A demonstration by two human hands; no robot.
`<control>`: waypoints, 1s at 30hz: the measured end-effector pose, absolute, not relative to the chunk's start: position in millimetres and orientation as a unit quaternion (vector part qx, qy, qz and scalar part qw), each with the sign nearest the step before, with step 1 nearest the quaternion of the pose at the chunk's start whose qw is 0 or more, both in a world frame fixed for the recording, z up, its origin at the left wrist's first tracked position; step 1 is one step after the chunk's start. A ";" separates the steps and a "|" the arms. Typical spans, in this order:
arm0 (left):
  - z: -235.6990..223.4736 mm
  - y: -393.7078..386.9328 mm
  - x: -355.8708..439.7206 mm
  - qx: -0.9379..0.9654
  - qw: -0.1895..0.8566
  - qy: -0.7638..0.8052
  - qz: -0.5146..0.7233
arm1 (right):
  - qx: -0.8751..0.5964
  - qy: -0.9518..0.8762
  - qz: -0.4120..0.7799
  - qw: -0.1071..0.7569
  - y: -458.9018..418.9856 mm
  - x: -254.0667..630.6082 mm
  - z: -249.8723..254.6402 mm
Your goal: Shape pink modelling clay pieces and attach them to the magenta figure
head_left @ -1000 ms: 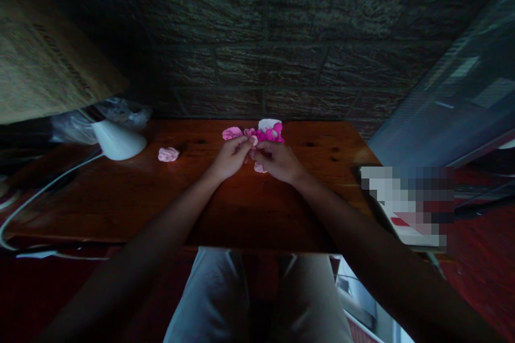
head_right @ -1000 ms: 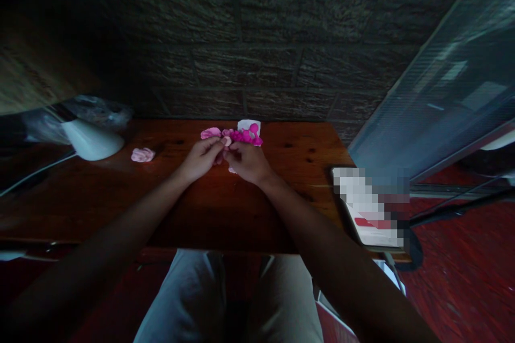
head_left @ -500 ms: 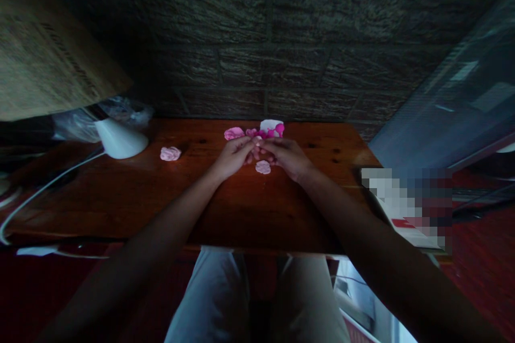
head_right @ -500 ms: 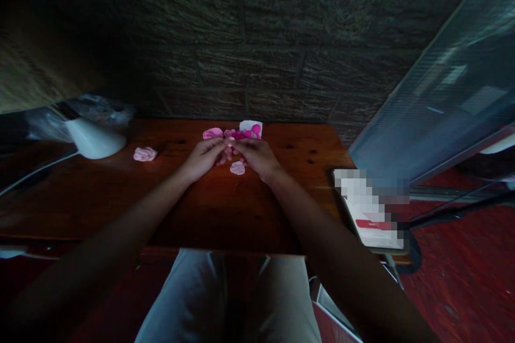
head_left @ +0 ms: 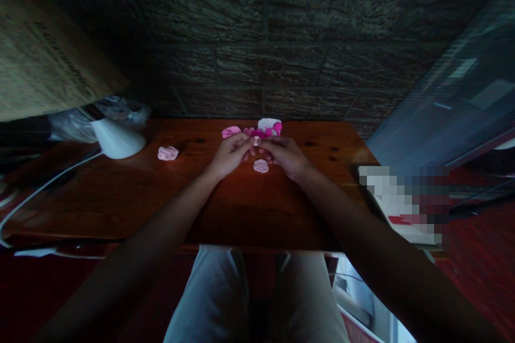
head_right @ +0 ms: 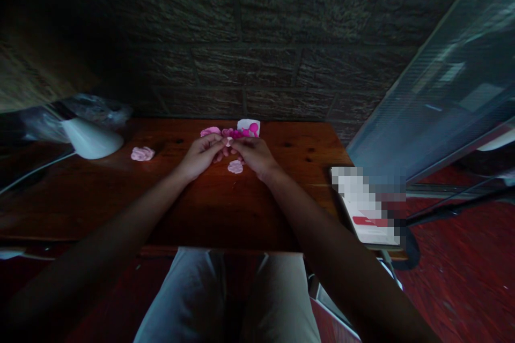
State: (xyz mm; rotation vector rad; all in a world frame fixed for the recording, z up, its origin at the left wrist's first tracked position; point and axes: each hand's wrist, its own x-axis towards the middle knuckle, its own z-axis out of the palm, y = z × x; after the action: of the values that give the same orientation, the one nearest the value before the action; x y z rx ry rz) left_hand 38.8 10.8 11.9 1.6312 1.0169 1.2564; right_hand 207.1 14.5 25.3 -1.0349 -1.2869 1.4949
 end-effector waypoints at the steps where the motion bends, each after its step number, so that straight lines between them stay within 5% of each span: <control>1: 11.9 10.6 38.9 0.648 0.409 0.406 0.498 | -0.418 -0.523 0.600 0.439 14.4 207.0 25.1; 30: 11.1 11.7 37.7 0.657 0.408 0.406 0.487 | -0.406 -0.564 0.577 0.429 12.9 203.0 21.3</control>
State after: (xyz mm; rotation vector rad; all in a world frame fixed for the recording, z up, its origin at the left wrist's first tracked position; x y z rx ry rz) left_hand 37.7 11.7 11.1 1.6552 1.0219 1.2274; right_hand 203.0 12.9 21.3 -1.0129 -1.4077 1.4409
